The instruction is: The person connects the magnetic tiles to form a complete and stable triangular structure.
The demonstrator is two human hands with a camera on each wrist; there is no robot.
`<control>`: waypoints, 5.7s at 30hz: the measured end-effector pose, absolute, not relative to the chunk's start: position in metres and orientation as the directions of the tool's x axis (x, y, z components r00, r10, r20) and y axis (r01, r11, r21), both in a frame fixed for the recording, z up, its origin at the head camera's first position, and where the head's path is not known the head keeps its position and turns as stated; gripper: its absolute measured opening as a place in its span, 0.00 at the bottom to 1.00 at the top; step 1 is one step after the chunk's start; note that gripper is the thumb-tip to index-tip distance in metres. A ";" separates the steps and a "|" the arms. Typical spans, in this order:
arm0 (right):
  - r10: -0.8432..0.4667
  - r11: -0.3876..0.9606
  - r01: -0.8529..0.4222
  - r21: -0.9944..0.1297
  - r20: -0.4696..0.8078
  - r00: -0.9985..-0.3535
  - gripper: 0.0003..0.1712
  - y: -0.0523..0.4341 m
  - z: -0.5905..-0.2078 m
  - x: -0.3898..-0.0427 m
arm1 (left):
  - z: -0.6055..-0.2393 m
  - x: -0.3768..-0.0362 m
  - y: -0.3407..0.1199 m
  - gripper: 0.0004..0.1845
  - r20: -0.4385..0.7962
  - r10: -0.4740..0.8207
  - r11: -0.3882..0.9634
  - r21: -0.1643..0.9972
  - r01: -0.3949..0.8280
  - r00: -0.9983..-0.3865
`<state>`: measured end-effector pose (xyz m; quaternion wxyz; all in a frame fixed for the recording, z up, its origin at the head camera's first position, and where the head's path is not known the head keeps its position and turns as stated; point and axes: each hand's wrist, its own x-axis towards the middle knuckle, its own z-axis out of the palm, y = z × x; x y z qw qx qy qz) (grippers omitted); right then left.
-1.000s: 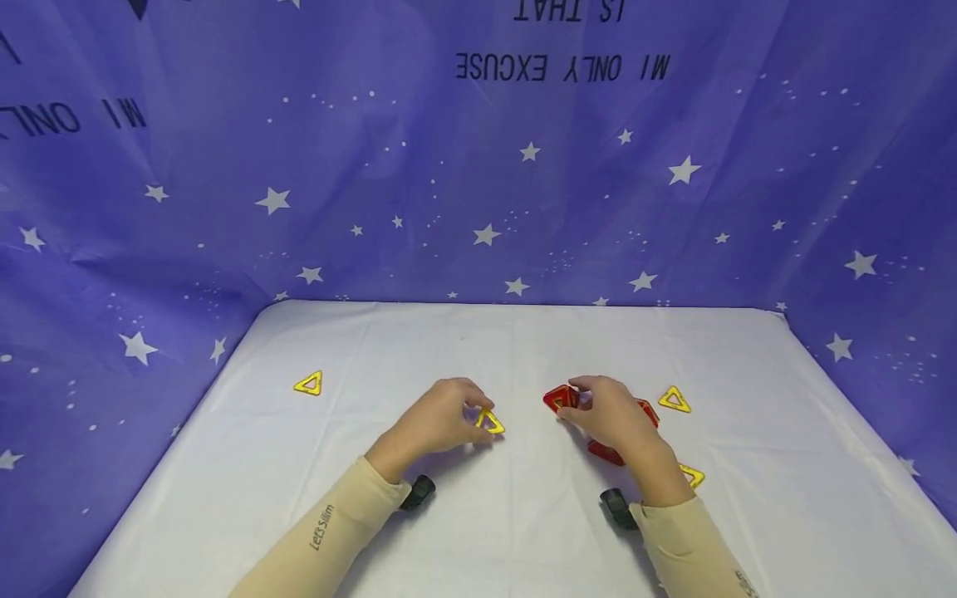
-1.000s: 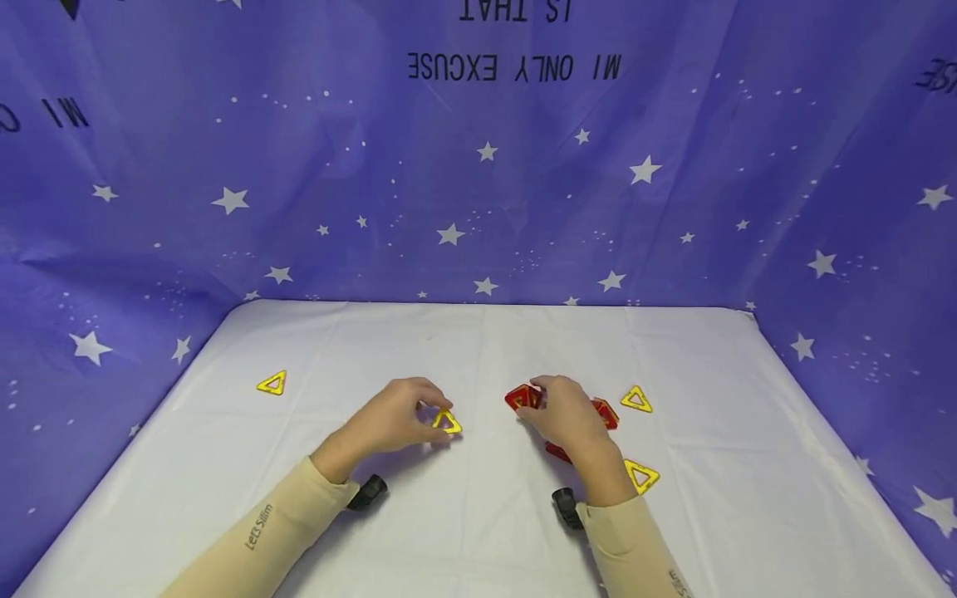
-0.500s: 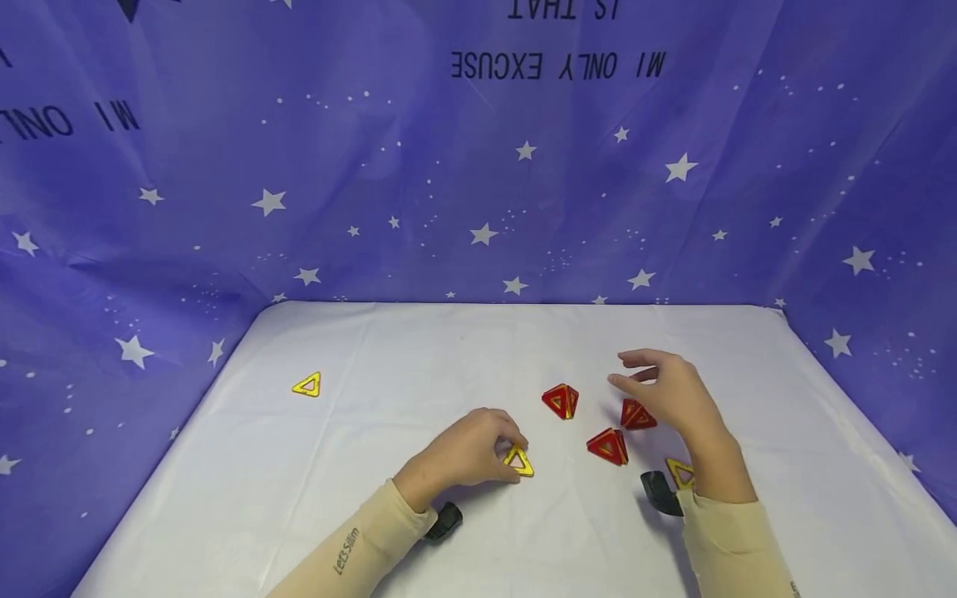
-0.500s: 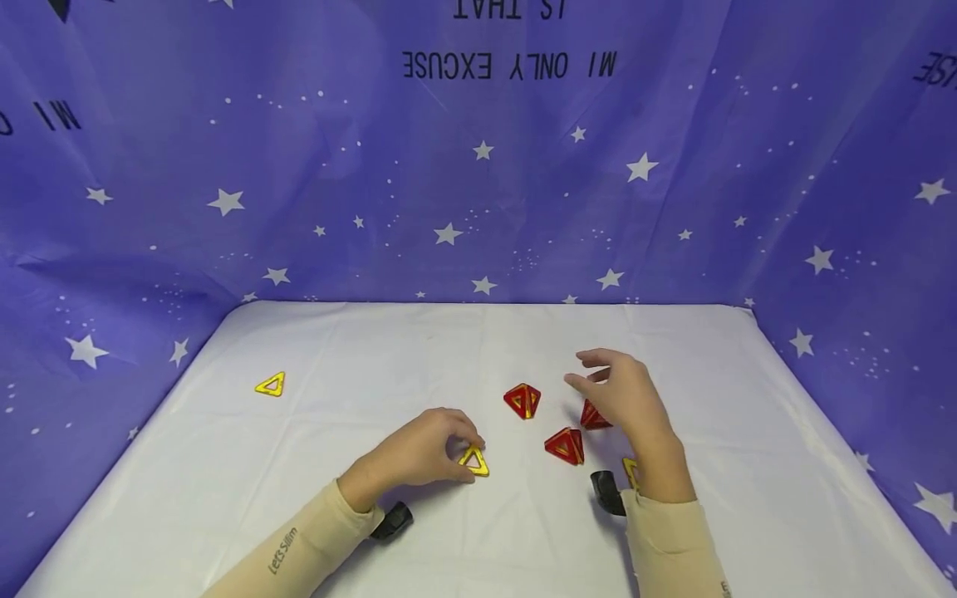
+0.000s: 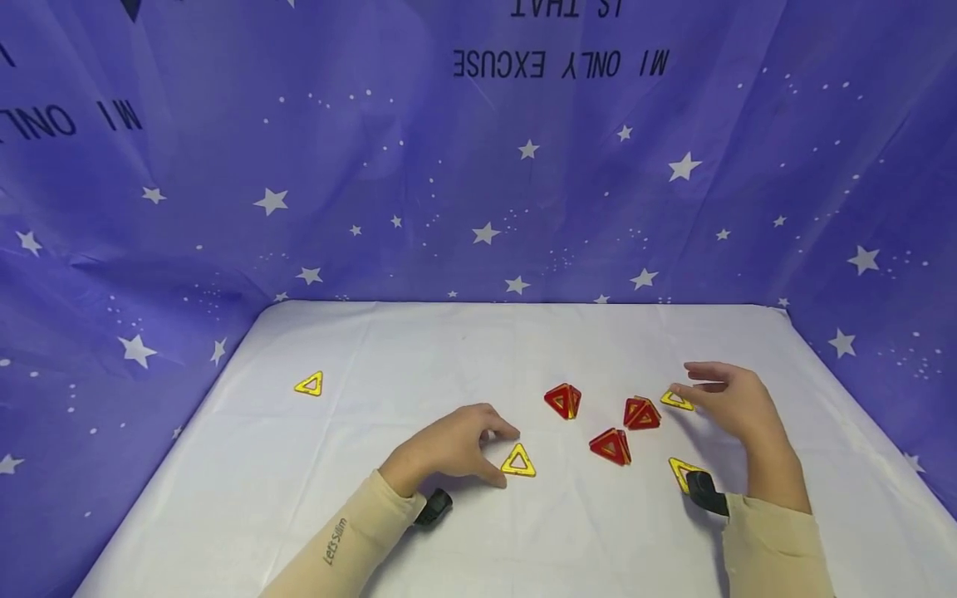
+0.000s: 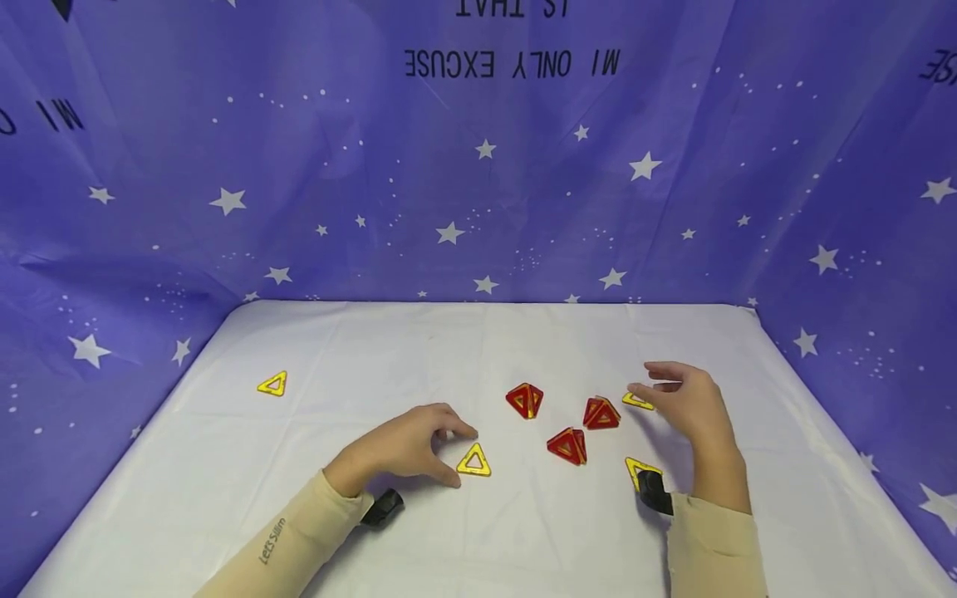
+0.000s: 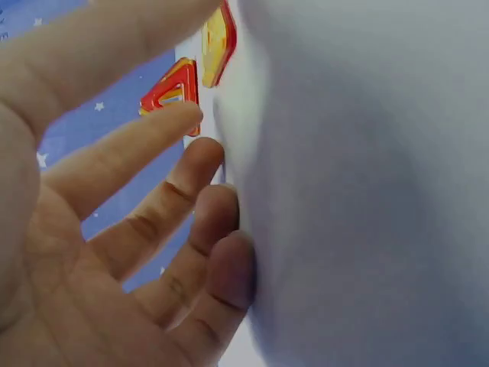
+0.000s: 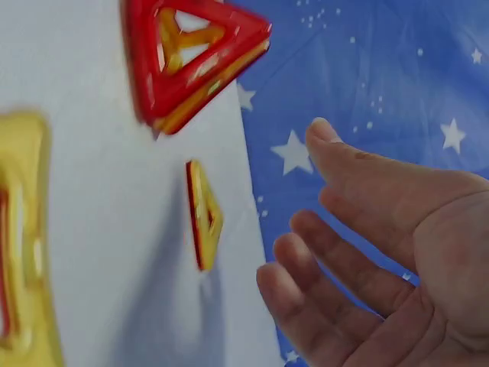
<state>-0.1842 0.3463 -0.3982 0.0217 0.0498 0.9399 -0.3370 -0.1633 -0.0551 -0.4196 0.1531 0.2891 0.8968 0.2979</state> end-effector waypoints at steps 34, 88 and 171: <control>0.193 0.784 0.273 -0.558 -0.198 -0.961 0.33 0.357 -0.420 -0.187 | -0.421 -0.161 -0.057 0.26 -0.124 0.636 0.656 0.607 0.449 -0.761; -0.623 0.544 -0.353 -0.761 -0.084 -0.778 0.08 0.193 -0.405 -0.175 | -0.426 -0.165 -0.057 0.24 -0.088 0.633 0.636 0.626 0.452 -0.769; -0.599 0.494 -0.252 -0.832 -0.115 -0.793 0.17 0.188 -0.422 -0.179 | -0.427 -0.200 -0.315 0.23 0.014 -0.053 0.775 0.631 -0.033 -0.998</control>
